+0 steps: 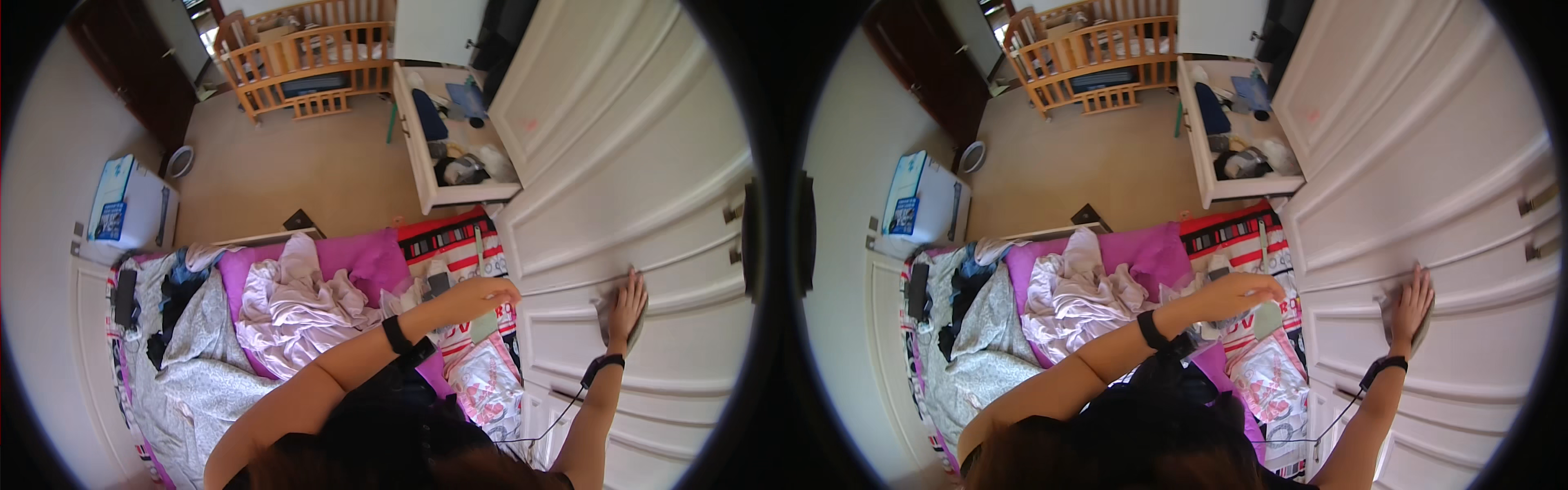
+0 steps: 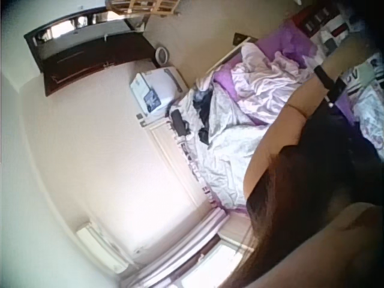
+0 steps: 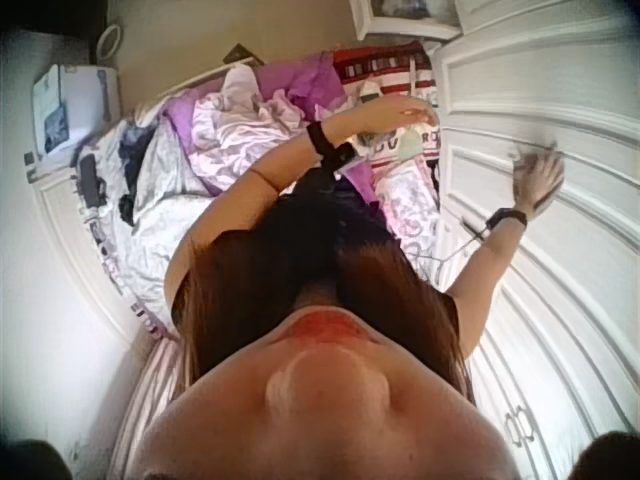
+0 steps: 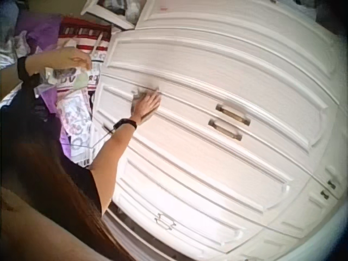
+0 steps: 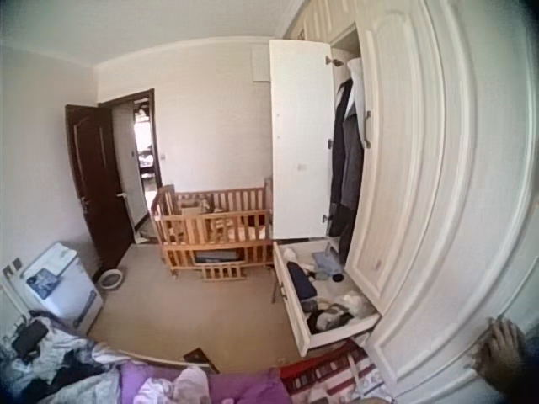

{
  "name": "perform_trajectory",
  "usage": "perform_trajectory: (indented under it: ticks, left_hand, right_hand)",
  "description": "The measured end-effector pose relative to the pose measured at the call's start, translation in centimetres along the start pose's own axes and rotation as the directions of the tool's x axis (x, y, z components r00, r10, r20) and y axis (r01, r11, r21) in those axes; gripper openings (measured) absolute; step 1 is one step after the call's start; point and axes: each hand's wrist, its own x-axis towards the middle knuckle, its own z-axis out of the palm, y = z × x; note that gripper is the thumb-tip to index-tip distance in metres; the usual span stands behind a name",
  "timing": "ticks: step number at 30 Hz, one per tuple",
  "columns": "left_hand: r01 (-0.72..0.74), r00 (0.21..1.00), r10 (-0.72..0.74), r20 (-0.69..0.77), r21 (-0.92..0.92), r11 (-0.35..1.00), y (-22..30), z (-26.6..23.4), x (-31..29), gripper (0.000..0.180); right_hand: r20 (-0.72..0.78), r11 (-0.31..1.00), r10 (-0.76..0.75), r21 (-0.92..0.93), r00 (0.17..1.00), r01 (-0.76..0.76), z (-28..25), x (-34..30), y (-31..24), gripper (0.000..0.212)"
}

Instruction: Cleaning the surfaces of a wardrobe and organizing items inside drawers and shelves.

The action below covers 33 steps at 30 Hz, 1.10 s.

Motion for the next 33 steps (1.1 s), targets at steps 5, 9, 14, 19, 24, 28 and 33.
perform_trajectory:
  ticks: [5, 9, 14, 19, 24, 28, 33]
  left_hand:
    - [-0.043, 0.999, 0.042, -0.010, -0.121, 0.992, 1.7, -0.1, -1.7, 0.019]
    - [-0.069, 0.994, 0.066, 0.083, 0.032, 0.997, 2.3, -0.7, -3.4, 0.021]
    - [-0.031, 1.000, 0.031, 0.001, 0.125, 0.992, 4.0, -3.4, -5.5, 0.021]
    - [0.007, 1.000, -0.003, -0.031, 0.123, 0.992, 4.0, -7.0, -4.6, 0.022]
    - [0.091, 0.982, -0.064, -0.180, 0.141, 0.986, 2.2, -12.7, -1.9, 0.022]
    - [0.115, 0.973, -0.097, -0.209, 0.077, 0.990, -1.6, -18.6, 3.7, 0.021]
    - [0.194, 0.946, -0.206, -0.252, -0.073, 0.978, -9.6, -23.6, 14.0, 0.020]
  right_hand:
    - [0.050, 1.000, 0.009, -0.025, 0.999, -0.008, -1.1, 0.5, -0.8, 0.008]
    - [0.005, 0.998, -0.012, -0.063, 1.000, 0.012, -1.2, 0.6, 1.5, 0.008]
    - [-0.385, 0.992, 0.008, -0.116, 0.923, -0.057, -5.5, 6.3, 3.1, 0.017]
    - [-0.717, 0.960, 0.067, -0.142, 0.694, -0.241, -9.1, 15.4, 4.9, 0.016]
    - [-0.825, 0.760, 0.208, -0.202, 0.525, -0.618, -4.5, 22.0, 4.4, 0.017]
    - [-0.816, 0.766, 0.198, -0.217, 0.543, -0.605, -2.2, 24.9, 0.6, 0.013]
    - [-0.776, 0.801, 0.186, -0.235, 0.602, -0.551, 0.1, 24.9, -2.9, 0.016]
